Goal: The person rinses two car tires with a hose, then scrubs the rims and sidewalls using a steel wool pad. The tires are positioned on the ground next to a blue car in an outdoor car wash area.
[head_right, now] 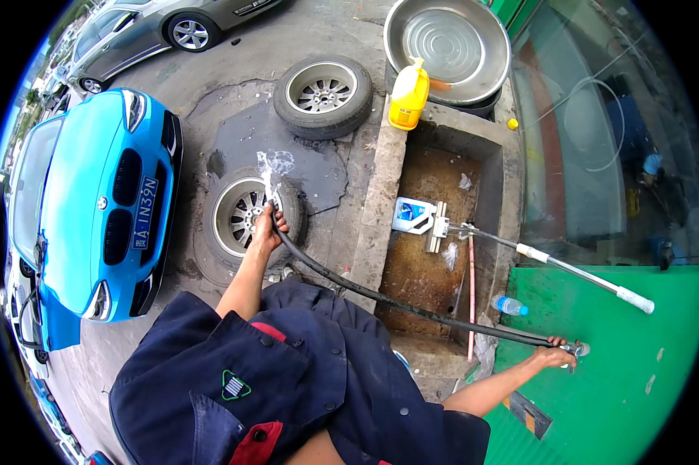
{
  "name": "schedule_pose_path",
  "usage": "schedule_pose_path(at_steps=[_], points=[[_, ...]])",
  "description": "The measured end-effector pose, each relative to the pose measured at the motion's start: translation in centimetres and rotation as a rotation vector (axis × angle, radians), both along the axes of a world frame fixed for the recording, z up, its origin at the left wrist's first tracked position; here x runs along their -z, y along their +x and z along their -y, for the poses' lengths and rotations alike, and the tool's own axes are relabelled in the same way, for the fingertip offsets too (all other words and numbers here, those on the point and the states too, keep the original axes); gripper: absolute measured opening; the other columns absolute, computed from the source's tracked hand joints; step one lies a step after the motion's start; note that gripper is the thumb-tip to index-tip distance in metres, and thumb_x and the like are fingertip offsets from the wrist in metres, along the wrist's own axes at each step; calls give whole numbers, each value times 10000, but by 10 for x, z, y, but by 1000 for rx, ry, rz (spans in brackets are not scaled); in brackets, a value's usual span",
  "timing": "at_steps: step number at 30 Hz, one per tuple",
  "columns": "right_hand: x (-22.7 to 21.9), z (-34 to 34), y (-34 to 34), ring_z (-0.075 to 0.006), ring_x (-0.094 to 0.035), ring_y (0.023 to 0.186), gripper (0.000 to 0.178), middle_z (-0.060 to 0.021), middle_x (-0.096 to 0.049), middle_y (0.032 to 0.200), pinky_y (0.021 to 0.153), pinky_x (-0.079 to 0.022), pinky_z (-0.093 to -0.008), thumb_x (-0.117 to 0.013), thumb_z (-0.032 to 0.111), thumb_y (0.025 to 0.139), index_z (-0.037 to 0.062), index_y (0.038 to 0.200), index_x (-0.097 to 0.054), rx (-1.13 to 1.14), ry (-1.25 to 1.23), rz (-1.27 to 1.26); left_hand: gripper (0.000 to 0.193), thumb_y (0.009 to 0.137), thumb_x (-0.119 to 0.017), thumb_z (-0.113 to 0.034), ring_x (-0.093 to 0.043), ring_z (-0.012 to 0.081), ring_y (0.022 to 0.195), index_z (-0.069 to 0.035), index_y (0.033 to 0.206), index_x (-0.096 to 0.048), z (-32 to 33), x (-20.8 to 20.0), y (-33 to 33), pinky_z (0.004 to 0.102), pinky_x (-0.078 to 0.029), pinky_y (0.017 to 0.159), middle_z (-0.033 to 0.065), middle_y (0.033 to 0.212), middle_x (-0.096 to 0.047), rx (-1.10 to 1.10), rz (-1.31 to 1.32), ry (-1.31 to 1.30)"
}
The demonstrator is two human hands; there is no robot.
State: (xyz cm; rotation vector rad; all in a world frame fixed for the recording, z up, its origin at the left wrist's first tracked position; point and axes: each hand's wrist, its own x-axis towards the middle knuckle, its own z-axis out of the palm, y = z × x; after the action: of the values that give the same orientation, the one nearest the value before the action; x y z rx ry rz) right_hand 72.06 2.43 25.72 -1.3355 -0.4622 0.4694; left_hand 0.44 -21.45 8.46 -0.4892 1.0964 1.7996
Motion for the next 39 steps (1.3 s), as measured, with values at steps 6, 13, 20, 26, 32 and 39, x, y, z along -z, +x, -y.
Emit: schedule_pose_path(at_steps=[6,13,20,26,32,39], points=[[26,21,16,-148,-329,472,870,-36,-392,599,439,-291,-307,-72,837,894,101,1074,-500,-108,100,8,311,1074,-427,-396,-368,106,540,-111,968,-494,-66,-35,-8,258,-306,456,-5,732,-450,-68,-130,-80],[24,36,-26,-147,-354,456,899,-31,-400,587,423,-321,-305,-97,861,875,76,1087,-482,-109,99,-27,320,1062,-450,-376,-391,120,500,-84,934,-475,-133,-42,-51,281,-330,415,11,691,-434,-146,-222,-129],[31,41,-27,-138,-361,451,896,-26,-393,585,413,-319,-293,-149,871,869,83,1119,-494,-125,147,-47,321,1059,-458,-377,-361,108,471,-100,899,-481,-178,-67,-42,283,-310,408,-4,644,-417,99,-319,-161],[45,36,-20,-136,-365,431,929,-25,-393,583,389,-314,-288,-208,915,815,90,1135,-492,-139,176,-48,341,1053,-473,-390,-361,104,481,-95,883,-484,-187,-70,-41,276,-327,412,-10,642,-418,345,-268,-96],[39,42,-26,-138,-385,452,965,-25,-403,586,407,-334,-291,-238,935,778,73,1139,-477,-136,166,3,361,1046,-488,-385,-353,94,472,-100,823,-488,-181,-76,-38,263,-320,402,-20,622,-421,464,-255,-178],[39,42,-29,-139,-394,459,976,-29,-417,593,419,-345,-297,-247,931,775,58,1156,-460,-143,168,-33,348,1034,-480,-362,-342,85,467,-92,815,-483,-156,-46,-53,252,-323,395,-28,624,-401,414,-160,-282]])
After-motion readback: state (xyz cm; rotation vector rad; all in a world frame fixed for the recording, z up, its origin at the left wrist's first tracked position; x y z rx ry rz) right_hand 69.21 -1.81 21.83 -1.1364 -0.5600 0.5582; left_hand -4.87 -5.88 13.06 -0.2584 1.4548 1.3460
